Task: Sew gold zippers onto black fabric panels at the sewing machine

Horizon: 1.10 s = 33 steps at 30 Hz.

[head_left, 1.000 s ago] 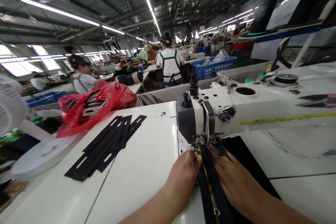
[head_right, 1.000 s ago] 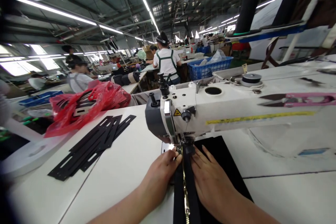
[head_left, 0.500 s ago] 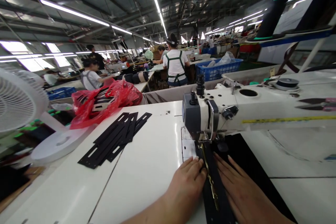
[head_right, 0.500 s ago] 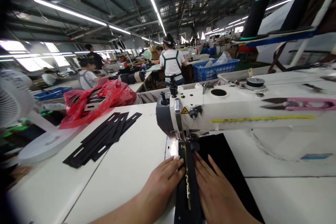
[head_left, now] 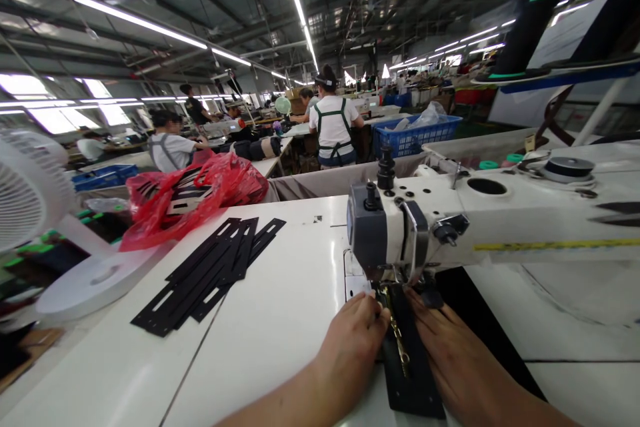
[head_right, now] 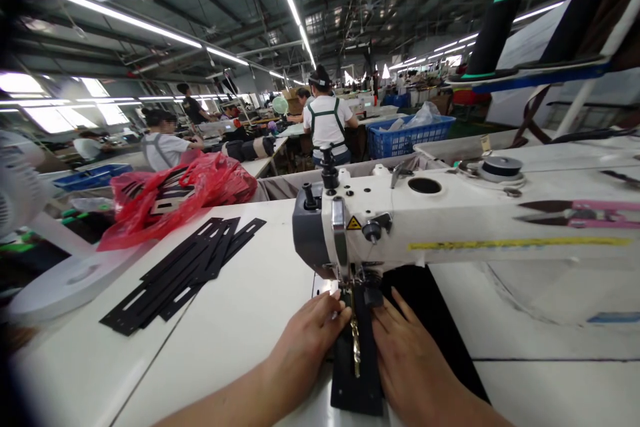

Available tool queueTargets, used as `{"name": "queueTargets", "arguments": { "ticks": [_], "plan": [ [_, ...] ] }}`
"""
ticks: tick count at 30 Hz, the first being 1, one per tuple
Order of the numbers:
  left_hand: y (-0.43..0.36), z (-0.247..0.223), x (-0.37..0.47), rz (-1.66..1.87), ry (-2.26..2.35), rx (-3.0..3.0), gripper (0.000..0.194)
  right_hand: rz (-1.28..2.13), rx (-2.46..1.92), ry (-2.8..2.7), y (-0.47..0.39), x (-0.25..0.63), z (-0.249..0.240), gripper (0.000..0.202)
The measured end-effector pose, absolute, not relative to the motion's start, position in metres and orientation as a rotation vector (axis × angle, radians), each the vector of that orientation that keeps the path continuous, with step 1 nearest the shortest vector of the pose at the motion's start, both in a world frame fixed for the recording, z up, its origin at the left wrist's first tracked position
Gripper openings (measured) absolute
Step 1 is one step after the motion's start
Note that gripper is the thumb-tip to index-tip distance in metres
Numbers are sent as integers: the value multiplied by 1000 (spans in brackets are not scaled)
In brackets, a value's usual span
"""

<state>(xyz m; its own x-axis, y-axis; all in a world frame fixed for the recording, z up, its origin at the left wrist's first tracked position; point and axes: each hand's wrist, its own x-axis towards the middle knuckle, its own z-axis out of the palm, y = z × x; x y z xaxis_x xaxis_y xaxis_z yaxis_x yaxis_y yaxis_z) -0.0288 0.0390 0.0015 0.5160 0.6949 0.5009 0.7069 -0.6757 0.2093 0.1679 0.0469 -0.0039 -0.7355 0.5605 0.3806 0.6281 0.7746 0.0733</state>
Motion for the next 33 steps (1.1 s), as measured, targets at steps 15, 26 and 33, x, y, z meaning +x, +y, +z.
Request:
{"name": "queueTargets", "arguments": {
  "ticks": [15,26,33],
  "plan": [
    [48,-7,-38,-1006,-1284,-2800,18,189,-1051,-2488,59,164,5,41],
    [41,0,-33,-923,-1455,-2747,23,515,-1067,-2436,72,150,28,18],
    [40,0,-32,-851,-1336,-2757,24,306,-1039,-2261,81,150,13,25]
  ]
}}
